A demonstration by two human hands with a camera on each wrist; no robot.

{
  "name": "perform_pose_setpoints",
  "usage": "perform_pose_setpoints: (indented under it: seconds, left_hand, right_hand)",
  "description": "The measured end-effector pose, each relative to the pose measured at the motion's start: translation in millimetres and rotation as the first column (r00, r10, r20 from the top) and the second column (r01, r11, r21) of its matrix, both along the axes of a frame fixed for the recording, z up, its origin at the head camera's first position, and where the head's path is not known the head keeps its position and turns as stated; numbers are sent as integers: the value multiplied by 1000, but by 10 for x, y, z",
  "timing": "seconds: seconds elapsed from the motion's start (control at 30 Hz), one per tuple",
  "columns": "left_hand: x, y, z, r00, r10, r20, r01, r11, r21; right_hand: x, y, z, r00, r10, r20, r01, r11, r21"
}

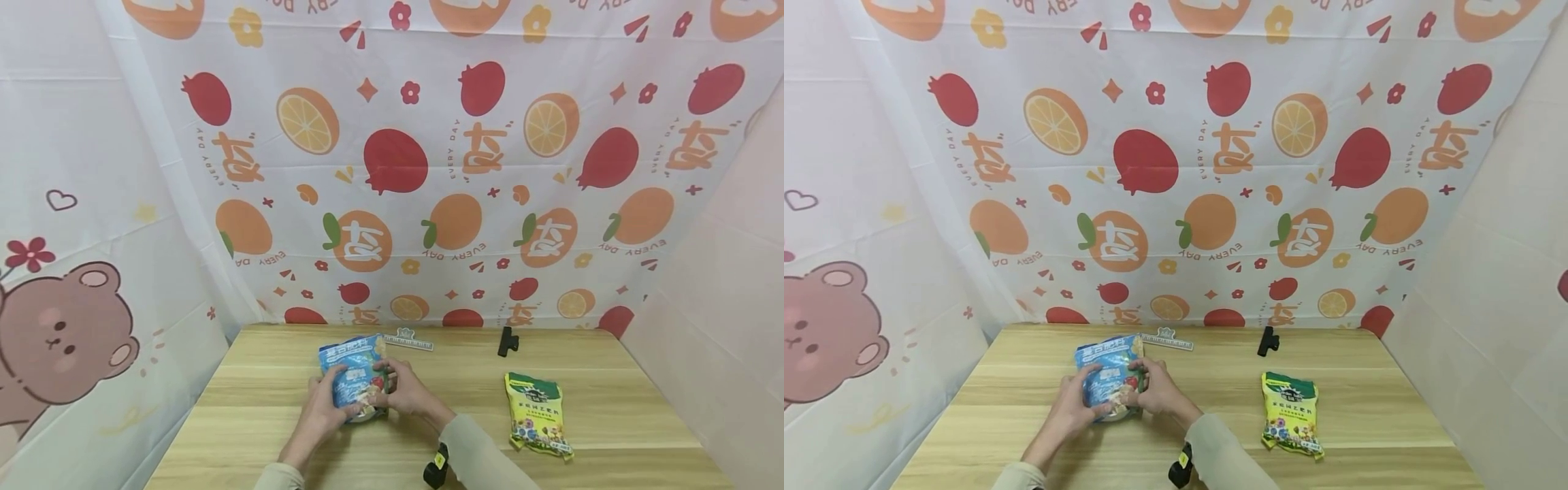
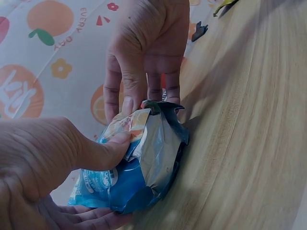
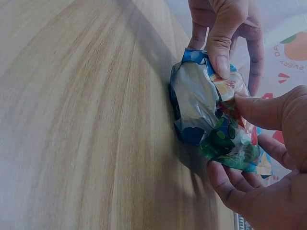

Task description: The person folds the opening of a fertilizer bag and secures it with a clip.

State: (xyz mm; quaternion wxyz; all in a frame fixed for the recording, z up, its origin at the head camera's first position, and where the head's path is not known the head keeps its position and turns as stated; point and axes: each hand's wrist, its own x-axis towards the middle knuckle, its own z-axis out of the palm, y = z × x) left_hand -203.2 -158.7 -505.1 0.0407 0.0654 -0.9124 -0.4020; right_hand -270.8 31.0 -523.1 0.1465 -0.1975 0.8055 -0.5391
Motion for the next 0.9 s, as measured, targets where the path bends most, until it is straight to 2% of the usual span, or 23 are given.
perform_pose_setpoints:
  seconds: [0.37, 0.9]
  left_hand:
    - [-64, 70, -38, 997, -19, -76, 17, 999, -27]
    - [-102, 183, -77, 995, -21, -99, 17, 999, -44]
  right_hand:
    - [-11, 56, -27, 999, -40, -26, 41, 999, 8]
    - [-33, 150, -73, 995, -45, -94, 44, 999, -13]
